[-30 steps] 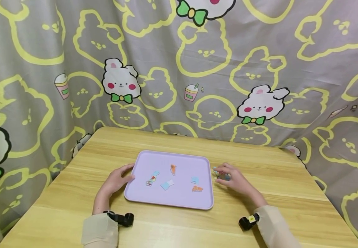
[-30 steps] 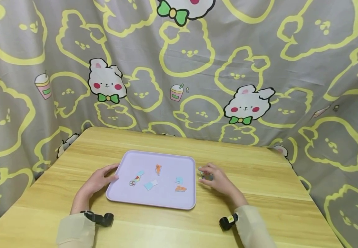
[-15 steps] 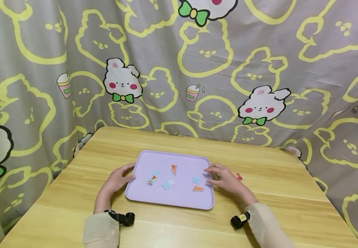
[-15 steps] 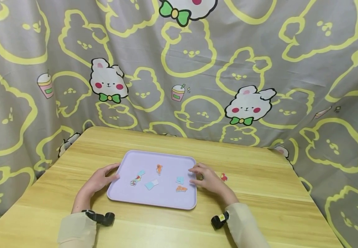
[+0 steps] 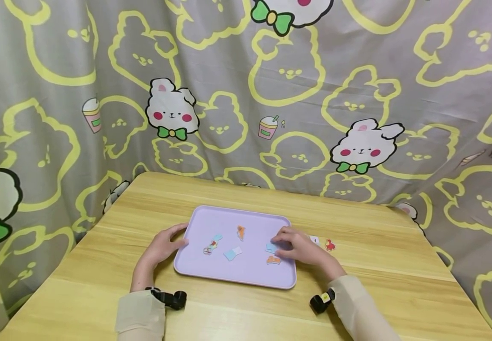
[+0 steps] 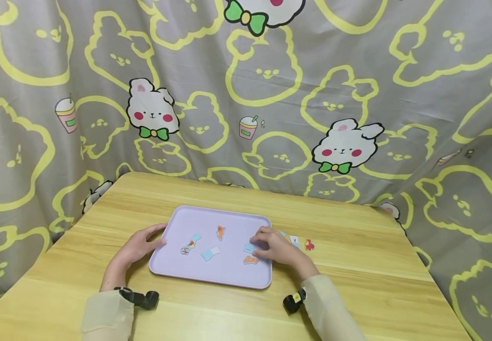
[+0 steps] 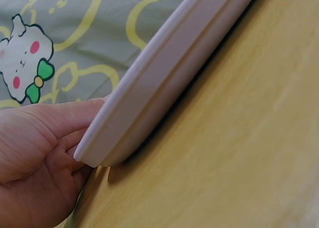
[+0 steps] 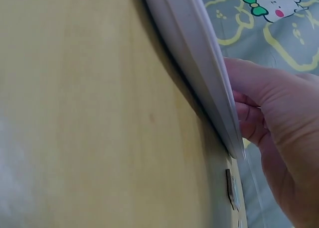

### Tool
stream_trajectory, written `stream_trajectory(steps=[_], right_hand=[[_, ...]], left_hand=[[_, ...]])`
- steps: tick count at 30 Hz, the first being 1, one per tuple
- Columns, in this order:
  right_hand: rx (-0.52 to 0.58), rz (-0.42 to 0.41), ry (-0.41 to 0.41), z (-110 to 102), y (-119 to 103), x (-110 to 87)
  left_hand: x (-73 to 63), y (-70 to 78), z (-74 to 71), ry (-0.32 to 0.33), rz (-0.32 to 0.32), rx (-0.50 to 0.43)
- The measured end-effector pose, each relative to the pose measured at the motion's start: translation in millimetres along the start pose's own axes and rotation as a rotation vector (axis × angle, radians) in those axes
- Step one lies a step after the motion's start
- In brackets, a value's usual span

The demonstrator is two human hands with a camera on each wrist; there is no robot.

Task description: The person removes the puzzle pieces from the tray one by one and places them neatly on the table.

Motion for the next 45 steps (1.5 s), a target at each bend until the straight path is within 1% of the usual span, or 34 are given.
stream_trajectory(steps=[8,14,19,22,26,27,31,33,41,45], right_hand=[[0.017,0.006,-0.048,4,-2,4.0],[0.055,-0.003,-0.027,6,-3,5.7],[0.068,-0.002,0.03,8,-2,5.5],[0.098,0.039,0.083,10,1,4.3],[0.187,0.115,0.174,12,6,2.1],[0.204,0.122,0.2,12,7,1.6],[0.215,0.15,0.275,12,8,0.0],[0.207,0.158,0.296,11,9,-0.7],[0.168,0.182,0.332,7,11,-5.0],[0.168,0.204,0.345,3,12,-7.9]], left_hand=[[-0.8,1.7,-0.7,0.002,0.005,0.001],[-0.4,0.7,-0.4,0.001,0.003,0.0],[-0.7,2.0,-0.8,0.003,0.018,0.003],[-1.3,2.4,-1.0,0.003,0.019,0.001],[-1.7,2.8,-1.1,0.002,0.016,0.001],[-1.7,2.9,-1.0,0.001,0.016,0.002],[-1.3,3.0,-0.9,0.001,0.016,0.003],[-1.0,2.7,-0.7,0.002,0.014,0.003],[-0.9,2.7,0.1,-0.006,0.012,0.002],[-1.4,3.2,-0.4,-0.006,0.011,0.004]])
Point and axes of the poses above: each hand's wrist, its own x-axis towards the middle knuckle, its own z-axis out of the palm, y = z × x, the point moved 6 cm from there along x, towards the middle knuckle, and after that the axes turned 11 degrees about y, right-handed, at the moved point
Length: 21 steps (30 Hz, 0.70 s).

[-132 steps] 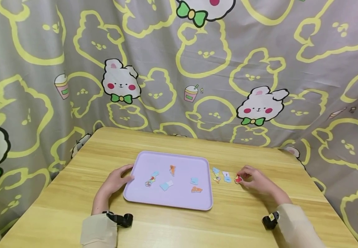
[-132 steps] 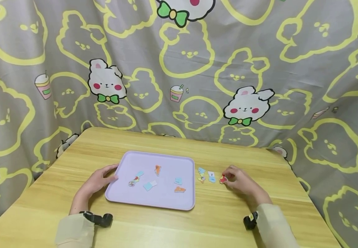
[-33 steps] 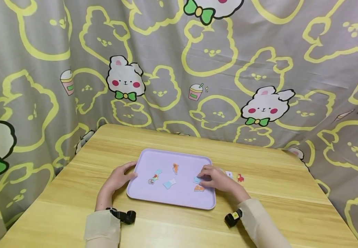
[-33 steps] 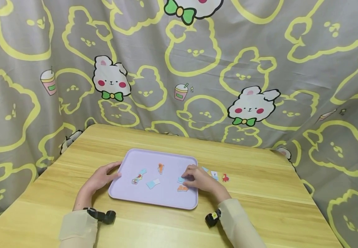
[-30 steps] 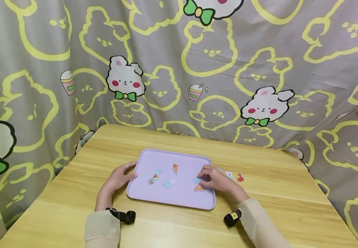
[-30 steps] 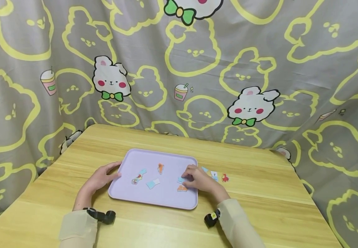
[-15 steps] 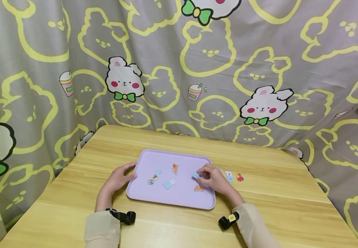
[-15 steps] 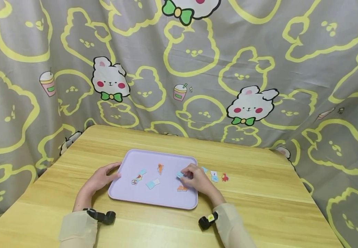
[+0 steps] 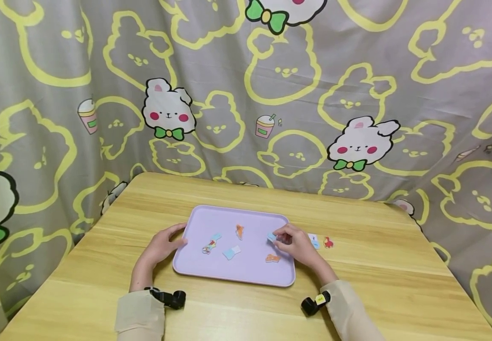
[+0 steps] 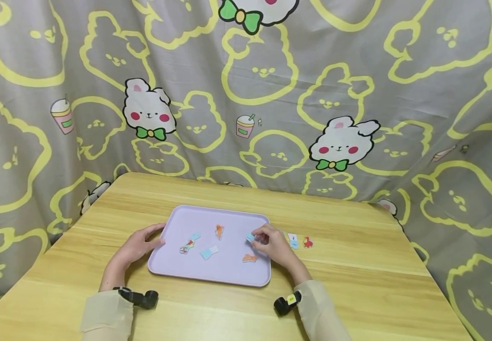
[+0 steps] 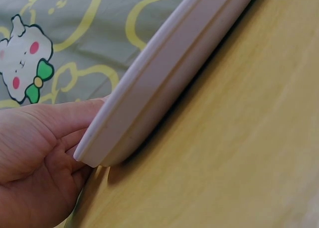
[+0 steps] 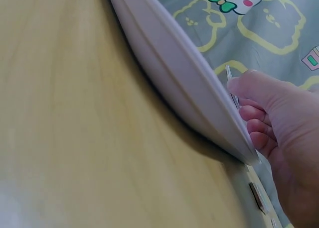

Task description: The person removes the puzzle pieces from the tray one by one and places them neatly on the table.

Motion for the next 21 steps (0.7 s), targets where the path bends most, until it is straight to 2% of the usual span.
stream_trajectory(steps=[10,21], right_hand=[[-0.01,0.02,0.047,-15,6,-6.3],[-0.068,0.053,0.106,-44,20,-19.1]], left_hand=[[0.1,2.0,-0.1,0.002,0.017,0.009],[-0.3,0.8,0.2,-0.008,0.009,0.01]])
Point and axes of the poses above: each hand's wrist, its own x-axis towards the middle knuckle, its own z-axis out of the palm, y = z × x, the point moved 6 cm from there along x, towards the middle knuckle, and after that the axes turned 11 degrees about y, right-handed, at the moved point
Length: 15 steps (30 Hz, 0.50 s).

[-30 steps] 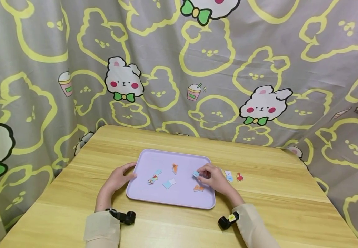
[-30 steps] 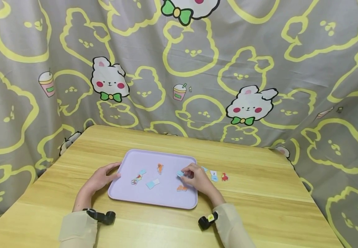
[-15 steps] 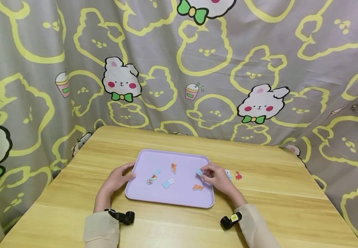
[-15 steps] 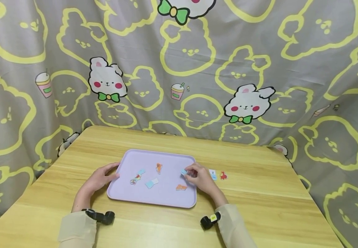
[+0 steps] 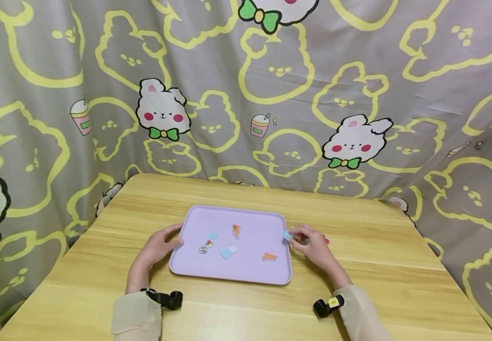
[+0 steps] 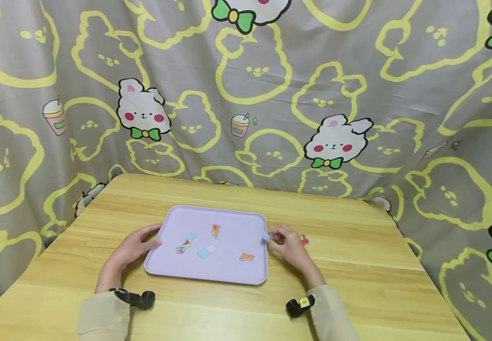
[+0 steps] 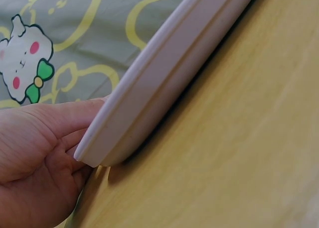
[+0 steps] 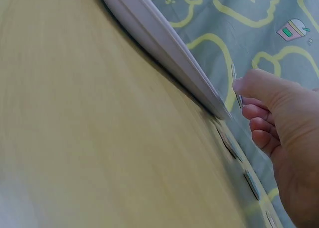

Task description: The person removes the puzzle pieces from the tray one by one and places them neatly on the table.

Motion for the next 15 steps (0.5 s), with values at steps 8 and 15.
stream_trajectory(steps=[8,15], right_hand=[[-0.04,-0.01,0.07,-20,11,-4.5],[-0.082,-0.003,0.1,-38,22,-9.6]], left_hand=[[1.0,-1.4,0.1,-0.002,-0.009,-0.011],[0.3,-0.5,0.4,-0.007,-0.009,-0.012]])
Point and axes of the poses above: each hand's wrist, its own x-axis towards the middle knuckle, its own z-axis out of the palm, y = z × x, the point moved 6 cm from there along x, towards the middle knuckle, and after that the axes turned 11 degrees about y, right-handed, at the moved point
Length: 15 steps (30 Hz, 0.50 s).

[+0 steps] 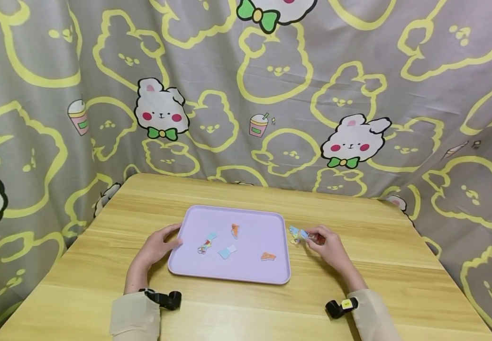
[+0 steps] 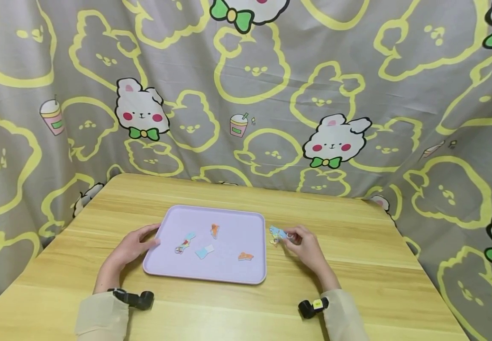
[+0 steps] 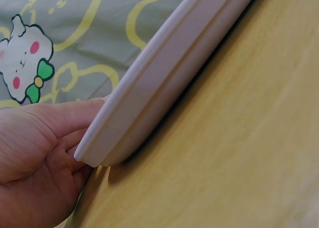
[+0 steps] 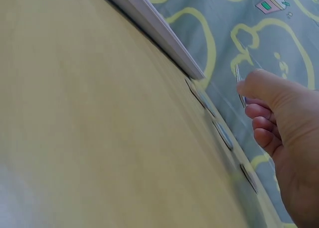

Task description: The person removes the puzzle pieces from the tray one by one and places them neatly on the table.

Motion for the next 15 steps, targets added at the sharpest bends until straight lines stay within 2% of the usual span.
stream_trajectory(steps=[15], right_hand=[[-0.076,0.04,0.011,-29,25,-8.8]], left_hand=[[0.3,-1.2,0.3,-0.006,-0.002,-0.009]])
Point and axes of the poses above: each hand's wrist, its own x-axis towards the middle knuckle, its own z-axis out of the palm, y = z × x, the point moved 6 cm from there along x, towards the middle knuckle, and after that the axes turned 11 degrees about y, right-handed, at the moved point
